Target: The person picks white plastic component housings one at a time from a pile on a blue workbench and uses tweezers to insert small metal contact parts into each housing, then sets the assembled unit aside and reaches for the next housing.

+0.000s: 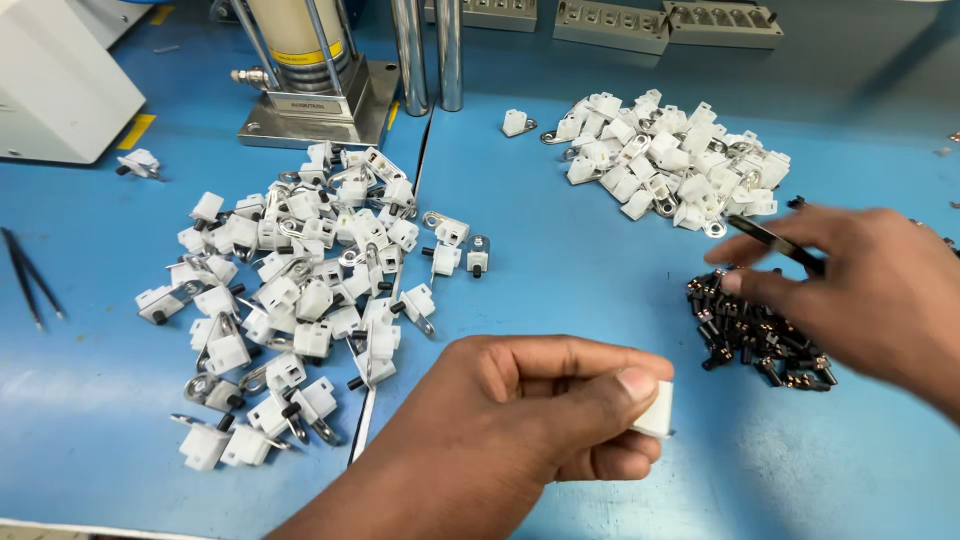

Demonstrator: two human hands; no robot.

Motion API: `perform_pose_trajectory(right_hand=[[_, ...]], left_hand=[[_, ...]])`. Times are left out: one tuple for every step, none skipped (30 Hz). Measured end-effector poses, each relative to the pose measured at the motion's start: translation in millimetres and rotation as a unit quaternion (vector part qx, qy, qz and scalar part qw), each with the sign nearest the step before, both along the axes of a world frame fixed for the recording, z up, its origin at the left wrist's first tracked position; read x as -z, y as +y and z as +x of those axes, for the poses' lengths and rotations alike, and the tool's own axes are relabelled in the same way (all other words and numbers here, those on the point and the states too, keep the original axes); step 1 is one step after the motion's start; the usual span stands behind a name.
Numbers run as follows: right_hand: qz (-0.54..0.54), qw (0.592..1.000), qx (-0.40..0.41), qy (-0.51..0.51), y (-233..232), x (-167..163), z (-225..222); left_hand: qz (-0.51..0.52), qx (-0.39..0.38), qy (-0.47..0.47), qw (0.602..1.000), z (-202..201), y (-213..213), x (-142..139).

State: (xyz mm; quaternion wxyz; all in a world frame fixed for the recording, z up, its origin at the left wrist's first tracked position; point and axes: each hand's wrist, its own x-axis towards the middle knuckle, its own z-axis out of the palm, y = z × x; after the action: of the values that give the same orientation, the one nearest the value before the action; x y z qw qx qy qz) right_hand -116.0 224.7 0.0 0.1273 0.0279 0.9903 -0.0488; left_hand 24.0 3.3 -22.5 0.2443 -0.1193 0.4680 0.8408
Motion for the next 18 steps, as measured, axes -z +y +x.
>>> perform_pose_trajectory(right_hand=[[0.035,0.996,-0.085,0.018,-2,-2,-7],[0.069,0.982,-0.17,0.036,-4,-3,-14],[0.07,0.98,-0.189,0.01,-6,-3,-21],[0.072,0.975,-0.209,-0.016,-6,-3,-28],[0.074,0.969,-0.23,-0.042,-5,-2,-35],[0.077,0.968,-0.23,-0.06,-3,0,-42],[0.08,0.967,-0.231,-0.077,0,3,-48],[0.085,0.965,-0.23,-0.094,4,5,-55],[0.073,0.961,-0.253,-0.085,8,8,-61],[0.062,0.956,-0.277,-0.078,11,11,-66],[0.05,0.95,-0.299,-0.072,13,12,-70],[0.06,0.961,-0.256,-0.084,14,13,-73],[0.072,0.97,-0.214,-0.094,14,12,-75],[0.05,0.975,-0.199,-0.086,13,11,-75],[0.027,0.979,-0.184,-0.077,13,9,-73],[-0.032,0.979,-0.194,-0.051,11,7,-70],[-0.137,0.974,-0.174,-0.04,11,4,-64],[-0.242,0.957,-0.158,-0.032,10,1,-56]], left_hand=[[0.001,0.004,0.011,1.0,1,1,-1],[0.002,0.01,0.022,1.0,2,1,-2],[0.003,0.014,0.032,0.999,2,1,-2],[-0.005,0.016,0.032,0.999,2,2,-3],[-0.014,0.017,0.031,0.999,2,3,-3],[-0.024,0.019,0.03,0.999,1,5,-3],[-0.032,0.011,0.037,0.999,1,8,-4],[-0.038,0.004,0.046,0.998,0,11,-5],[-0.044,-0.003,0.055,0.998,-1,14,-7],[-0.074,-0.014,0.047,0.996,-3,16,-8],[-0.104,-0.023,0.037,0.994,-3,19,-10],[-0.132,-0.031,0.027,0.99,-4,23,-12],[-0.153,-0.041,0.028,0.987,-7,26,-14],[-0.174,-0.053,0.03,0.983,-11,29,-15],[-0.197,-0.064,0.032,0.978,-14,30,-17],[-0.21,-0.068,0.049,0.974,-17,30,-18],[-0.223,-0.072,0.065,0.97,-18,30,-21],[-0.234,-0.08,0.08,0.966,-18,30,-24]])
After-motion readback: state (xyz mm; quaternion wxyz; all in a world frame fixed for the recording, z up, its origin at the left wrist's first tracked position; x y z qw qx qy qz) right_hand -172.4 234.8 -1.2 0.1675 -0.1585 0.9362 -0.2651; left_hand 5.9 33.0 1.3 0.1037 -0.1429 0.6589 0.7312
